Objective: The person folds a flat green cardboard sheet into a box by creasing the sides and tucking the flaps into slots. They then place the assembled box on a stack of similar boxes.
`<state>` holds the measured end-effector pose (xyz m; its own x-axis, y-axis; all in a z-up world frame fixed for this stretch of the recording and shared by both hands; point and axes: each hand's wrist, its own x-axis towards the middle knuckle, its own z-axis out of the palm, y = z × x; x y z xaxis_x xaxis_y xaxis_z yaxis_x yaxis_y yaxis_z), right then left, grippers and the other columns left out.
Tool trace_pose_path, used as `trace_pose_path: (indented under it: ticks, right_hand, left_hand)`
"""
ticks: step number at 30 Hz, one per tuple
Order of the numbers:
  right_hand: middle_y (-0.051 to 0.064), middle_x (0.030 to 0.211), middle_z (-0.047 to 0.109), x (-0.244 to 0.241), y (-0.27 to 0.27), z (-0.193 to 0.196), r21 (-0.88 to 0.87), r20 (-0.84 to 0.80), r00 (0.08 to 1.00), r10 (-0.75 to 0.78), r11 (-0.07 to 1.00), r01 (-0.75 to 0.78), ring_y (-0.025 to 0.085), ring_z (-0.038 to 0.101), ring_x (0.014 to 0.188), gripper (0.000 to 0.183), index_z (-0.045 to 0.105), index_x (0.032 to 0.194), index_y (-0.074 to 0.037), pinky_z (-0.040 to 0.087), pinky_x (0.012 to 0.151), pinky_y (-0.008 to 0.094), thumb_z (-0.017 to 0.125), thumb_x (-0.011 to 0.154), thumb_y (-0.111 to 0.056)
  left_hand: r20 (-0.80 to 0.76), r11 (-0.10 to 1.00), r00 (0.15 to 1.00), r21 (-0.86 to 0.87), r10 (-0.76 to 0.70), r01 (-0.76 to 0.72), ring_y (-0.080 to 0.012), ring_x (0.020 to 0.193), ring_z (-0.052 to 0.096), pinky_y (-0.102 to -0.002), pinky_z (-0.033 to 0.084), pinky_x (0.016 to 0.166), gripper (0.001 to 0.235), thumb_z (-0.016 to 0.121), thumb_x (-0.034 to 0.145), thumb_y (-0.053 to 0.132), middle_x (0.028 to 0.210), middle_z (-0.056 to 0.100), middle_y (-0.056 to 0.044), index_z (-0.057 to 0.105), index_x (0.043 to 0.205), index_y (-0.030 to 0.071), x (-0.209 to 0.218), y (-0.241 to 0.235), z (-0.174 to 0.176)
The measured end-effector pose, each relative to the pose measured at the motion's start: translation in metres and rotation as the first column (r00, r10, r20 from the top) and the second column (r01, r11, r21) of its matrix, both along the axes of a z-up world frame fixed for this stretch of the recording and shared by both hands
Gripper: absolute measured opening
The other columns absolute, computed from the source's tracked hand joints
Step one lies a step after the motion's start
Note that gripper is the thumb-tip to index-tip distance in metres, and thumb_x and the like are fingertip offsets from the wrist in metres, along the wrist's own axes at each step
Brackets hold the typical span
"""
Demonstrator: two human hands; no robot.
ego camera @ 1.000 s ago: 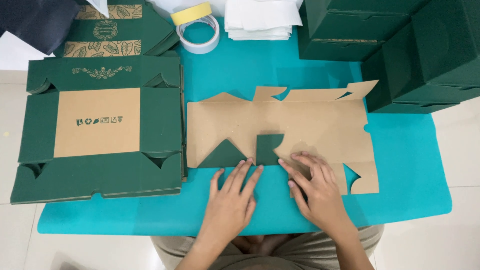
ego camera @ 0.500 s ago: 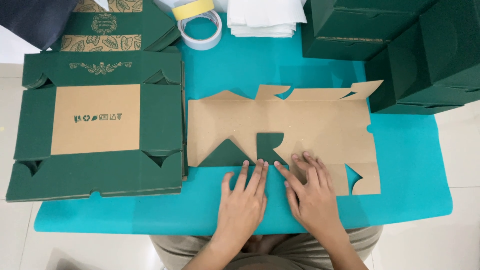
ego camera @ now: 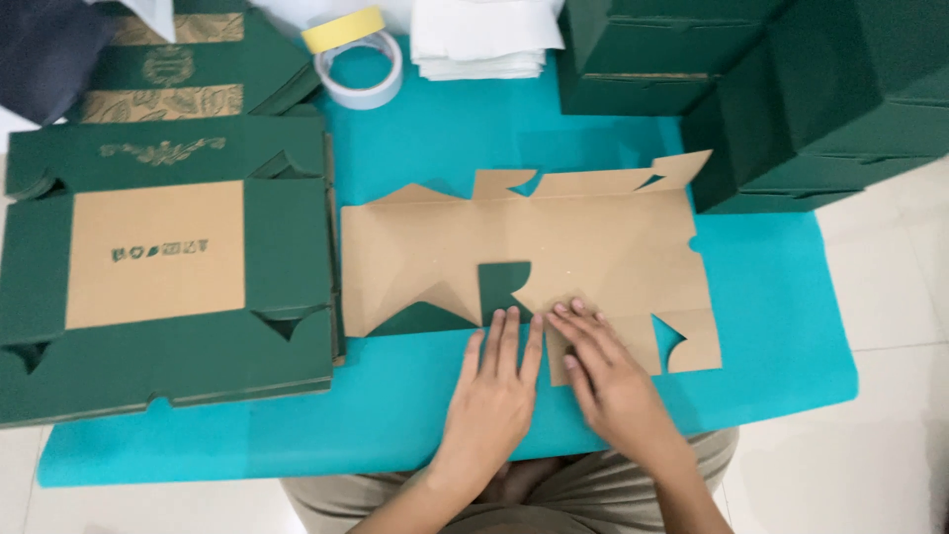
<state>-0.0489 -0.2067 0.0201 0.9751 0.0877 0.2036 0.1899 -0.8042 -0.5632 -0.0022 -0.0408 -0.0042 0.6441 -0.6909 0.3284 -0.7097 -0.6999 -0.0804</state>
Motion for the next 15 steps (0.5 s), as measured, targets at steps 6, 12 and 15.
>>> trace_pose_path:
  ticks: [6,12,15]
  right_hand:
    - [0.016,0.136,0.057,-0.016,-0.058,0.014,-0.073,0.066,0.974,-0.219,0.972,0.223,0.031,0.049,0.134,0.033,0.06,0.127,-0.004,0.031,0.119,0.044,0.039,0.103,-0.012]
    - [0.014,0.137,0.057,-0.025,-0.078,0.021,0.146,-0.079,0.956,-0.282,0.946,0.291,0.026,0.05,0.135,0.036,0.058,0.13,-0.004,0.036,0.115,0.037,0.038,0.103,-0.017]
    - [0.014,0.136,0.058,-0.029,-0.082,0.013,0.131,-0.053,0.946,-0.32,0.937,0.324,0.026,0.052,0.133,0.037,0.055,0.131,-0.003,0.038,0.112,0.035,0.034,0.104,-0.017]
  left_hand:
    - [-0.245,0.967,0.94,-0.157,-0.236,0.202,-0.0419,0.14,0.036,-0.057,0.027,0.113,0.055,0.065,0.077,0.023,0.149,0.036,-0.033,0.053,0.131,0.016,0.01,0.018,0.008]
    - [-0.24,0.979,0.954,-0.135,-0.179,0.15,-0.0315,0.139,0.038,-0.057,0.033,0.105,0.056,0.049,0.092,0.026,0.151,0.038,-0.019,0.044,0.147,0.022,0.013,0.02,0.006]
    - [-0.19,0.988,0.974,-0.118,-0.123,0.102,-0.0326,0.134,0.043,-0.054,0.035,0.103,0.056,0.049,0.089,0.03,0.148,0.043,-0.021,0.049,0.143,0.021,0.008,0.011,0.005]
